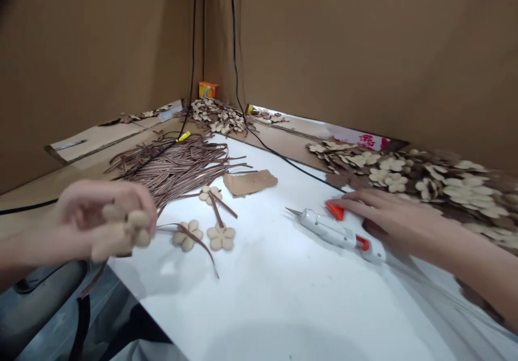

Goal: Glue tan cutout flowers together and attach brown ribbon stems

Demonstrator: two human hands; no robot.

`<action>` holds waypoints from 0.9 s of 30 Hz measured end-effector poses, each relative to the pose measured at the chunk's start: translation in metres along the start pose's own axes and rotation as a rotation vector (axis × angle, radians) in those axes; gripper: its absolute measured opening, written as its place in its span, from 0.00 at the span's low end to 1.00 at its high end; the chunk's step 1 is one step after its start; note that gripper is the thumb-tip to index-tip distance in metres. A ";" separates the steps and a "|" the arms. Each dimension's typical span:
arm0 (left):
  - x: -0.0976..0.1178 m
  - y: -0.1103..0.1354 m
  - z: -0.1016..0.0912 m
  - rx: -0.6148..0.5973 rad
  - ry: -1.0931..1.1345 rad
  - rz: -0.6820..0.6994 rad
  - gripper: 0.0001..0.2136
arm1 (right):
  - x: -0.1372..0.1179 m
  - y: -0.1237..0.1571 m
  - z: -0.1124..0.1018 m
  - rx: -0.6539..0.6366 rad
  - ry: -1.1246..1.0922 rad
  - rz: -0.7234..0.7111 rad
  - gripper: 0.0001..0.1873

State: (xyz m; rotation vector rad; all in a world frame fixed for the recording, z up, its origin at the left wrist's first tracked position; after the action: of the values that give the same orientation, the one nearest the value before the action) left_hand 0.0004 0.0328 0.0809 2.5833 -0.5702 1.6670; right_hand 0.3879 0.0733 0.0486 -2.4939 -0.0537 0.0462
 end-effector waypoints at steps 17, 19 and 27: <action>-0.020 0.041 0.045 -0.144 -0.452 0.275 0.08 | 0.039 0.006 0.002 -0.405 0.102 -0.429 0.16; -0.022 0.039 0.046 -0.155 -0.454 0.250 0.08 | 0.036 0.012 -0.001 -0.353 0.101 -0.321 0.19; -0.023 0.031 0.044 -0.231 -0.447 0.150 0.09 | -0.038 0.014 -0.004 -0.289 -0.483 -0.230 0.13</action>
State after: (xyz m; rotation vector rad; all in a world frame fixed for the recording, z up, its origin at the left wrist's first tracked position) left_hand 0.0207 0.0013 0.0359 2.7931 -0.9291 0.9673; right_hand 0.3502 0.0578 0.0437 -2.6860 -0.5834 0.5796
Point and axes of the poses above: each hand's wrist, its own y-axis away from the middle knuckle, its own z-axis out of the palm, x = y × z, the point moved 3 cm from there along -y, towards the middle knuckle, and after that the axes turned 13 degrees about x, right-handed, at the moved point
